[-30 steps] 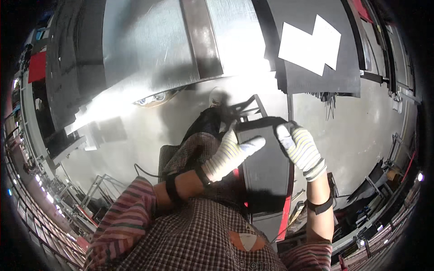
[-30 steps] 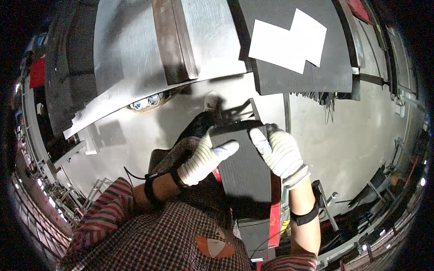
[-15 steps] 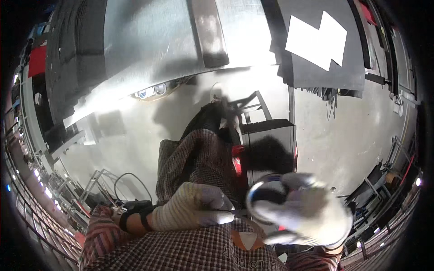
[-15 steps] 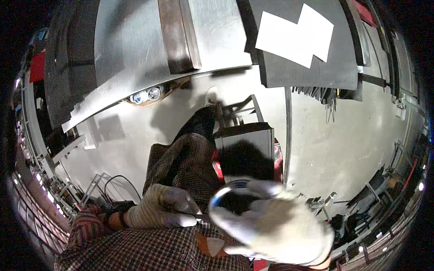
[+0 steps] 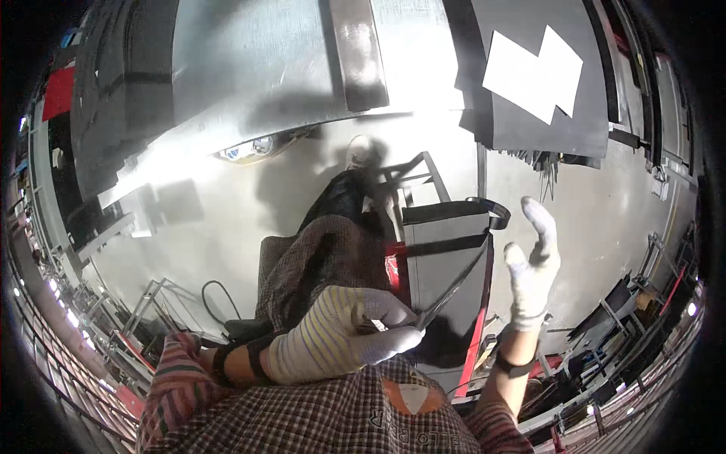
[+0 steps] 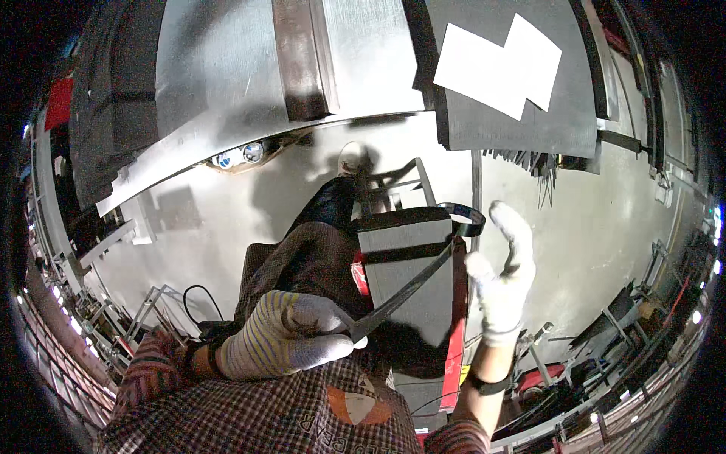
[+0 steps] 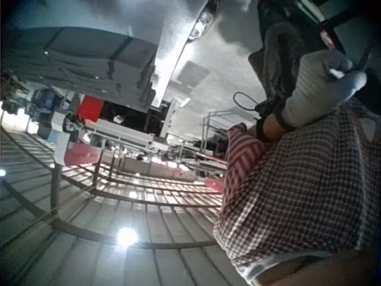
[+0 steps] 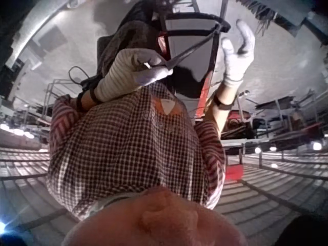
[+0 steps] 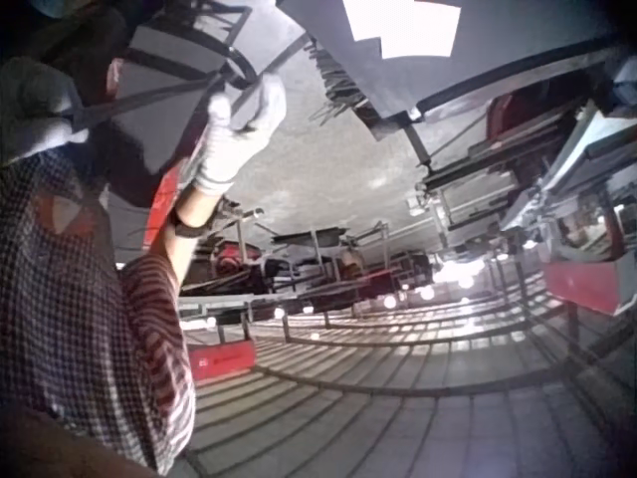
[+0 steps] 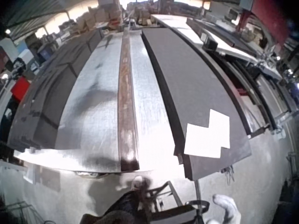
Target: Apply adhesive tape or labels and stack black foam panels on a workbench.
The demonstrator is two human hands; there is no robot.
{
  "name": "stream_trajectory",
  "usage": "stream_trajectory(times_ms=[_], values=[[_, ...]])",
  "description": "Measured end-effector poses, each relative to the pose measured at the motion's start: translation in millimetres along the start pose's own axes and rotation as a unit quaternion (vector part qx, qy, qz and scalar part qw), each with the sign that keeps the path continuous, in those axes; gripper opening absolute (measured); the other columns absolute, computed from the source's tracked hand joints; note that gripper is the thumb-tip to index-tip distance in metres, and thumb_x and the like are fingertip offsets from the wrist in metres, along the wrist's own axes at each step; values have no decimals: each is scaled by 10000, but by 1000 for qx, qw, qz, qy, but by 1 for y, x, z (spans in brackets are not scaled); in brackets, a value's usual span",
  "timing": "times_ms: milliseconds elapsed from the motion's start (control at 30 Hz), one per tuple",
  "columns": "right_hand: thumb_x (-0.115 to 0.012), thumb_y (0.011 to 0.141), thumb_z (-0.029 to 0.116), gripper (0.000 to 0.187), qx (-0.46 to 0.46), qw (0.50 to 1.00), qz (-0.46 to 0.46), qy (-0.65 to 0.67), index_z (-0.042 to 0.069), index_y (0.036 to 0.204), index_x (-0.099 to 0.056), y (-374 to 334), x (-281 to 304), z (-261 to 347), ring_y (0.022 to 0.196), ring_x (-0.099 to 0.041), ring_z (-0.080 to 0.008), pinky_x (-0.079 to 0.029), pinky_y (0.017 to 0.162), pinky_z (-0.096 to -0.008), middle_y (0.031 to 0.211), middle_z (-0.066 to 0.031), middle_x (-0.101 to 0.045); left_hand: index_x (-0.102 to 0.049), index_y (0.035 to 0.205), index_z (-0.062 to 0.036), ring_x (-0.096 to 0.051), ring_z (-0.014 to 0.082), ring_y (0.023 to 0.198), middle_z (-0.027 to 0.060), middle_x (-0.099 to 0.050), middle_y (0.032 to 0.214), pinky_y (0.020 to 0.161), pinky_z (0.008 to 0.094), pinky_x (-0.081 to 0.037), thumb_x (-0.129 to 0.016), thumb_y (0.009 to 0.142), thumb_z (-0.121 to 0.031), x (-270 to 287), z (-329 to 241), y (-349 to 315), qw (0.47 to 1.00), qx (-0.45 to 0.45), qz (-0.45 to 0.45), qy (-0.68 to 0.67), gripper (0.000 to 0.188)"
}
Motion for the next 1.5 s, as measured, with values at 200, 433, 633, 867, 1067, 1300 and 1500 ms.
stream_trajectory(times_ms=[200,433,633,867,1067,1300,1500], values=[[-758,583,758,1323,-28,942,-48,-330,10,1526,-209,-70,-74,61,1414,-235,-494,-110,1138,-652,1502,-320,-283,-707,967,28,-638,79,712,67,-702,831,596,248,-511,-697,905,-169,9,4,-3,999,20,-37,-15,207],[-826,643,608,1174,-9,963,-133,-236,-63,1462,-319,-66,-80,47,1245,-476,-424,-380,1052,-500,1358,-272,-458,-711,983,-3,-613,116,711,65,-684,763,663,283,-513,-660,907,-91,81,68,31,961,17,-140,236,127],[-837,648,489,1112,-11,959,-118,-257,-59,1464,-316,-65,-83,46,1215,-503,-425,-403,1032,-486,1338,-280,-477,-683,1077,-45,-641,141,865,89,-698,960,761,296,-526,-572,925,-16,53,123,141,976,-65,-44,203,190],[-819,662,486,1109,-15,950,-112,-291,-51,1477,-292,-64,-88,48,1235,-472,-458,-391,1030,-520,1368,-300,-441,-539,1339,-15,-555,158,1123,83,-589,1288,1040,299,-423,-593,961,-176,17,124,223,972,-234,-3,-26,414],[-807,638,581,1108,-21,940,-120,-317,1,1451,-328,-63,-81,53,1170,-503,-520,-420,956,-580,1350,-367,-442,-611,1166,-20,-592,133,994,54,-604,1084,896,302,-505,-622,956,-271,-17,100,225,878,79,123,-455,327],[-804,656,572,1080,-29,942,-123,-312,15,1463,-351,-69,-79,44,1216,-473,-497,-383,1014,-563,1386,-325,-436,-612,1170,-43,-575,296,1162,127,-627,1194,1000,389,-448,-610,848,24,69,113,39,996,-75,-49,3,329],[-662,853,508,634,176,952,2,-248,75,1303,-555,-40,-52,111,1152,-545,-366,-387,1015,-472,1279,-204,-554,-615,1115,-55,-596,325,1086,165,-628,1082,945,443,-483,-609,847,-8,13,-22,96,859,-18,29,510,272]])
Point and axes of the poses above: each hand's wrist, its own y-axis towards the middle knuckle, its own x-axis out of the back of the hand, z = x × y, the point moved 7 cm from there along y, towards the middle knuckle
